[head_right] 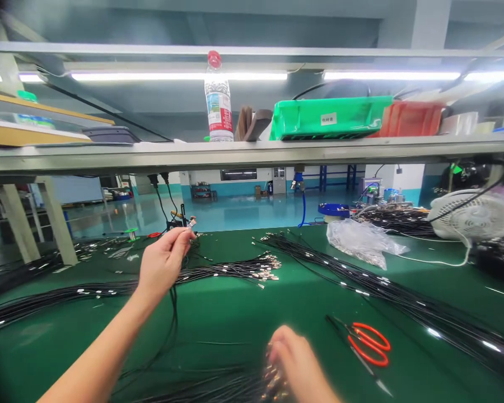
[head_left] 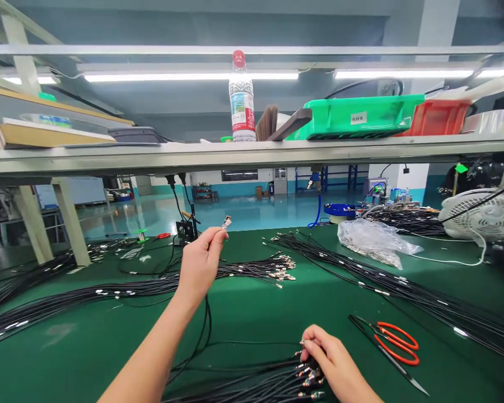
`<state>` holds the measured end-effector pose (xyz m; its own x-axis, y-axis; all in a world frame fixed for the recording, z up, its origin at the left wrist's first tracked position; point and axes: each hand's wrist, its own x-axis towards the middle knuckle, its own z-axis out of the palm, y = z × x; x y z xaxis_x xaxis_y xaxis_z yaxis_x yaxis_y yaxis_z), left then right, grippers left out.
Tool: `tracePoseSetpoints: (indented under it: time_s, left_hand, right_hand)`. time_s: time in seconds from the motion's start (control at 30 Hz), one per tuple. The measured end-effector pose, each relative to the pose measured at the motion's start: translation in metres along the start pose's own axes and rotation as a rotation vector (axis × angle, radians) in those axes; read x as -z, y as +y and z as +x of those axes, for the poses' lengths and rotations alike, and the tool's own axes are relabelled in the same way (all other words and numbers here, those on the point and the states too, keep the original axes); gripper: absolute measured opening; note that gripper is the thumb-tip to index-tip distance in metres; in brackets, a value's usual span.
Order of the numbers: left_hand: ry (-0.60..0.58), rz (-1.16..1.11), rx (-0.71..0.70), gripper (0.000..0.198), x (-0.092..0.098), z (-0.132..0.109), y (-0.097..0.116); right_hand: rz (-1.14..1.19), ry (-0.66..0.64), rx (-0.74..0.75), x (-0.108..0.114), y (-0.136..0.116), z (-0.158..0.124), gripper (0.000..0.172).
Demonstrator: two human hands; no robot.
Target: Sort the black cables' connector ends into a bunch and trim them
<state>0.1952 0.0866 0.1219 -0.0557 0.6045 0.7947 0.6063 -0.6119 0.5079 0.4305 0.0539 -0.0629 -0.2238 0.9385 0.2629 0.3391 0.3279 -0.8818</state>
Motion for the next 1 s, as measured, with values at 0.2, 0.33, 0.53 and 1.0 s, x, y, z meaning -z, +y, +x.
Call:
tracePoseSetpoints:
  time_s: [0.2, 0.33, 0.53, 1.0]
  left_hand:
    - [-0.518, -0.035, 0.072, 0.031, -0.056, -0.068, 0.002]
    - [-0.71, -0.194, 0.217, 0.016, -0.105, -0.104, -0.008]
    - [-0.925, -0.473, 0.572, 0.02, -0.113, -0.106, -0.007]
    - [-0.862, -0.796, 0.745, 0.019, -0.121, -0.116, -0.014]
  right_hand:
    - [0.189, 0.084, 0.023, 0.014, -0.014, 0.001, 0.025]
    - [0.254, 0.095, -0.028, 0.019, -0.017, 0.001, 0.023]
    - [0.356, 0.104, -0.078, 0.022, -0.02, 0.0, 0.02]
    - [0.271, 0.089, -0.075, 0.03, -0.014, 0.003, 0.032]
